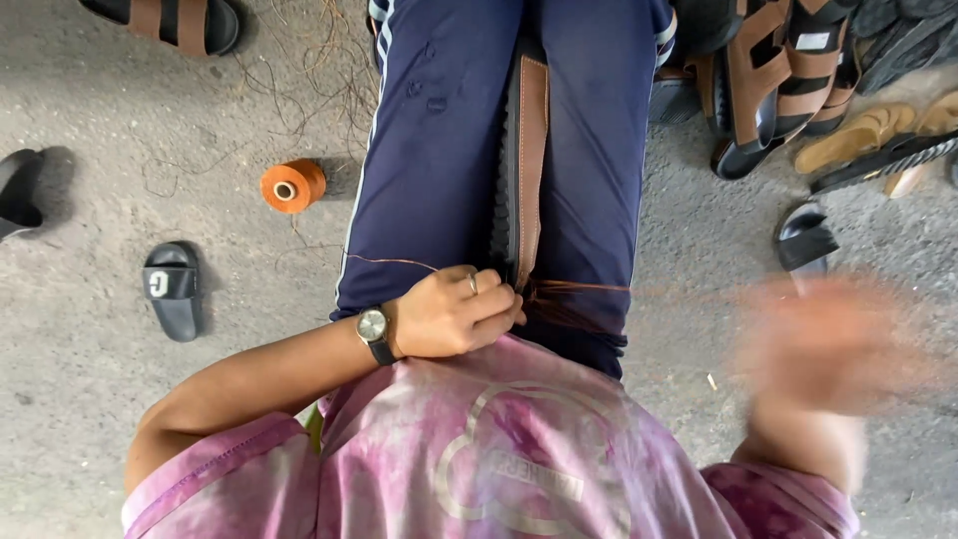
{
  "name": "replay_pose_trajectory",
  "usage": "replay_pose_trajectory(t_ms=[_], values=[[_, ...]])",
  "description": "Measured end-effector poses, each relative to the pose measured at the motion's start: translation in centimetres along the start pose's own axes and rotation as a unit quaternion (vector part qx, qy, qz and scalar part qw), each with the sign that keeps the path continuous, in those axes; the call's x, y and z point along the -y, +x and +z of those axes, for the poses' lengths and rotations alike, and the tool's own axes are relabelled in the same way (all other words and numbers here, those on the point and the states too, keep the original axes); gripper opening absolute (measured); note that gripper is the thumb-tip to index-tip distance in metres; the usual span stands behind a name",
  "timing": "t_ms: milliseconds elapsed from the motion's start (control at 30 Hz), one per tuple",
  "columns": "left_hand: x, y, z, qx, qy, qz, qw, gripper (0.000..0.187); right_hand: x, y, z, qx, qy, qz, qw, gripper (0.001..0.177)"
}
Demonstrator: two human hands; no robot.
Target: Hand-stitching a leather strap or sole onto a shoe using a needle and thread.
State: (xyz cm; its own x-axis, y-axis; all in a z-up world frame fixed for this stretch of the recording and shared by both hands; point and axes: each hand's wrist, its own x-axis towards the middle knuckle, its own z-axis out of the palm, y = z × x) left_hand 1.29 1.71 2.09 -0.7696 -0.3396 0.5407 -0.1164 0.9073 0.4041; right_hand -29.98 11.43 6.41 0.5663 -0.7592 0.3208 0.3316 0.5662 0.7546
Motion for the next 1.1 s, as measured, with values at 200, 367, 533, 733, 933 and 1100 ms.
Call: replay_pose_trajectory(t_ms=[200,367,533,733,933,1100], values=[[0.4,0.1,-0.4,0.094,-0.030,-0.236,0.967,0.044,3.2,-2.6,12.1,0.335,0.830,-0.067,0.440,0.049],[1.2,2.0,-2.9,0.147,-0.319,-0.372,0.859,0.036,0.0,6.5,-3.1,0.242,0.962,-0.108,0.070,0.066],[4.6,4.8,-3.2,0.009,-0.573,-0.352,0.740,0.033,0.5,6.4,-3.7,0.350,0.932,-0.022,-0.089,0.016],[9.3,6.6,-0.2,-0.142,-0.605,-0.442,0.646,0.047,2.4,10.4,-3.7,0.277,0.957,0.011,-0.085,0.013],[7.6,4.2,-6.1,-0.017,0.035,-0.248,0.968,0.016,1.4,7.8,-3.3,0.138,0.964,-0.051,0.223,0.035],[2.4,2.0,-2.4,0.025,-0.189,-0.290,0.938,0.056,1.1,9.2,-2.5,0.100,0.950,-0.069,0.287,0.043]])
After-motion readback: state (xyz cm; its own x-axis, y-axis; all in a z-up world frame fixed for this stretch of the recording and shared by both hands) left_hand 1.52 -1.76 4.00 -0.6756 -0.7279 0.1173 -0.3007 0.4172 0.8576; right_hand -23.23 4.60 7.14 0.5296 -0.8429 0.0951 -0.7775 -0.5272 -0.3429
